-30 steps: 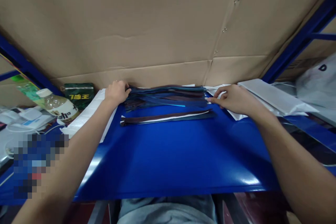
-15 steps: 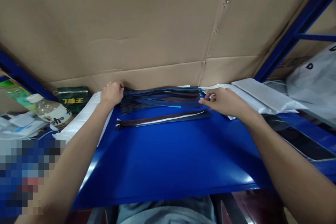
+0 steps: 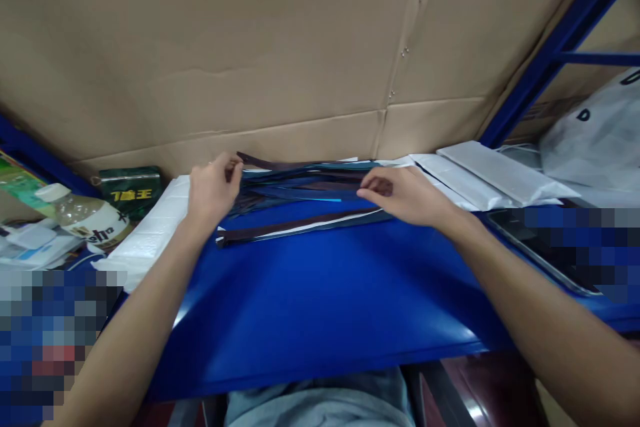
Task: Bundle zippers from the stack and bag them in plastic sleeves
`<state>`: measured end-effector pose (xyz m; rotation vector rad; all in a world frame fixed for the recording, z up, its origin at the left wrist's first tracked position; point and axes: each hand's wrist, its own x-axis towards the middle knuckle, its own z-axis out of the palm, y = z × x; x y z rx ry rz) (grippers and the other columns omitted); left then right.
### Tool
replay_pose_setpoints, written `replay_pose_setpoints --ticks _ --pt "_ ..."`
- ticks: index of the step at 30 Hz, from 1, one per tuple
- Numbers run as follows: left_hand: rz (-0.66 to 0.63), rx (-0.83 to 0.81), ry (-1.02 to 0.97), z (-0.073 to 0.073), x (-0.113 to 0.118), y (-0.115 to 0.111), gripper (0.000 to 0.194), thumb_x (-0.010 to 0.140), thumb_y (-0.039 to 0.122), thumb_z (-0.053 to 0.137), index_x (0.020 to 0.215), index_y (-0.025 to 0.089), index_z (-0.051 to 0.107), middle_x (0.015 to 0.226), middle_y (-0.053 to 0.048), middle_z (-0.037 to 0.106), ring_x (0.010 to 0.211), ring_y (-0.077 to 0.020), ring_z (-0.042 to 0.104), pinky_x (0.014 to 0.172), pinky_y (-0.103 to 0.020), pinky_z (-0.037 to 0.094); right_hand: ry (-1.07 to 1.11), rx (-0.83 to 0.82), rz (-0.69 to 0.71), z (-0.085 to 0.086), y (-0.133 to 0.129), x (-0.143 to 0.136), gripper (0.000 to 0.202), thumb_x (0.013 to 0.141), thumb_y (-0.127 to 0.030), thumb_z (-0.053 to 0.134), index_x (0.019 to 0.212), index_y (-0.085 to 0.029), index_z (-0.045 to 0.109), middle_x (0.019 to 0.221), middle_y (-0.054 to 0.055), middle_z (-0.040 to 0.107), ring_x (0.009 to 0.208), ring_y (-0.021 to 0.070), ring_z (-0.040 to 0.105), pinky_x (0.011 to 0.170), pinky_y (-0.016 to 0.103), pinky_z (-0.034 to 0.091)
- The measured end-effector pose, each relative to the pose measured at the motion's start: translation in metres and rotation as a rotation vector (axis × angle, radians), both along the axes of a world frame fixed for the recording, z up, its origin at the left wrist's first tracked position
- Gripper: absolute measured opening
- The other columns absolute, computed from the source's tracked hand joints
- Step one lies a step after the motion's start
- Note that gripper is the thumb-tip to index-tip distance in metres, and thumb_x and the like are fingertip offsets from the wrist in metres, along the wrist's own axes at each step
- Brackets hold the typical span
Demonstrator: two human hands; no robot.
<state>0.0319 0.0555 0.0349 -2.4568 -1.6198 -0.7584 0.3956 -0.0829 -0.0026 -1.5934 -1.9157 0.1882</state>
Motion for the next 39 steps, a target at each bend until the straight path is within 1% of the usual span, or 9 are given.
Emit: replay_pose_setpoints --ticks 5,9,14,17,22,26,31,35,39 --pt "-0.399 0.084 -0.202 -0.033 0.039 -0.083 0.018 0.104 0.033 0.06 0.11 0.025 0.075 0.104 0.0 0.083 0.091 -0.0174 0.078 0.086 -0.028 0.058 0.412 -0.03 0.269 -0.012 -0.009 -0.061 0.028 0.097 -0.048 0.069 0.114 -0.026 0.076 0.113 0.004 0.081 0.102 0.0247 0.076 0.092 0.039 0.061" --pt "-0.554 0.004 -0.269 -0.043 0.057 -0.116 0.013 0.103 0.028 0.064 0.106 0.027 0.076 0.098 0.004 0.082 0.085 -0.0143 0.078 0.074 -0.024 0.059 0.622 -0.105 0.333 -0.023 -0.012 -0.083 0.025 0.095 -0.045 0.072 0.11 -0.025 0.076 0.108 0.004 0.081 0.101 0.0242 0.077 0.093 0.04 0.062" --pt "-0.601 -0.061 -0.366 -0.042 0.06 -0.118 0.011 0.101 0.022 0.065 0.103 0.025 0.076 0.097 0.003 0.082 0.088 -0.0145 0.078 0.078 -0.023 0.062 0.721 -0.115 0.397 -0.029 -0.01 -0.083 0.012 0.094 -0.033 0.073 0.098 -0.022 0.077 0.099 0.003 0.08 0.093 0.0211 0.076 0.089 0.036 0.06" --pt "-0.596 -0.09 -0.434 -0.045 0.061 -0.117 0.009 0.099 0.022 0.067 0.106 0.023 0.073 0.096 0.002 0.081 0.087 -0.0143 0.079 0.083 -0.024 0.064 0.687 -0.108 0.375 -0.033 -0.009 -0.084 0.015 0.095 -0.035 0.074 0.099 -0.022 0.078 0.092 0.003 0.079 0.085 0.0203 0.074 0.082 0.034 0.059" --pt "-0.624 -0.087 -0.424 -0.051 0.062 -0.117 0.028 0.093 0.028 0.077 0.119 0.023 0.07 0.097 0.001 0.08 0.087 -0.0149 0.078 0.085 -0.026 0.063 0.503 0.009 0.338 -0.033 -0.013 -0.091 0.01 0.099 -0.029 0.067 0.098 -0.022 0.074 0.097 0.003 0.077 0.085 0.0194 0.071 0.079 0.033 0.055" --pt "-0.627 0.005 -0.379 -0.051 0.061 -0.113 0.009 0.1 0.027 0.07 0.107 0.024 0.073 0.093 0.002 0.08 0.083 -0.0141 0.076 0.079 -0.027 0.059 0.305 0.12 0.344 -0.029 -0.017 -0.094 0.008 0.102 -0.022 0.058 0.097 -0.021 0.064 0.095 0.003 0.069 0.082 0.0176 0.063 0.078 0.032 0.05" --pt "-0.606 0.016 -0.355 -0.047 0.059 -0.112 0.009 0.102 0.024 0.066 0.101 0.023 0.075 0.087 0.002 0.079 0.077 -0.013 0.074 0.069 -0.024 0.055 0.114 0.199 0.364 -0.026 -0.014 -0.092 0.012 0.107 -0.019 0.047 0.103 -0.022 0.058 0.106 0.007 0.061 0.094 0.0207 0.059 0.084 0.035 0.049" --pt "-0.548 -0.037 -0.389 -0.04 0.055 -0.109 0.009 0.101 0.026 0.067 0.098 0.022 0.074 0.084 0.002 0.079 0.075 -0.0132 0.075 0.068 -0.023 0.055 -0.06 0.251 0.338 -0.026 -0.003 -0.078 0.014 0.108 -0.018 0.044 0.106 -0.021 0.058 0.116 0.012 0.064 0.111 0.0268 0.058 0.098 0.043 0.048" --pt "-0.375 -0.017 -0.4 -0.035 0.041 -0.089 0.01 0.099 0.029 0.067 0.098 0.022 0.074 0.084 0.0 0.079 0.076 -0.0156 0.076 0.069 -0.026 0.055 -0.142 0.221 0.237 -0.032 0.016 -0.036 0.014 0.103 -0.016 0.049 0.105 -0.021 0.061 0.115 0.012 0.068 0.112 0.0284 0.061 0.1 0.045 0.05"
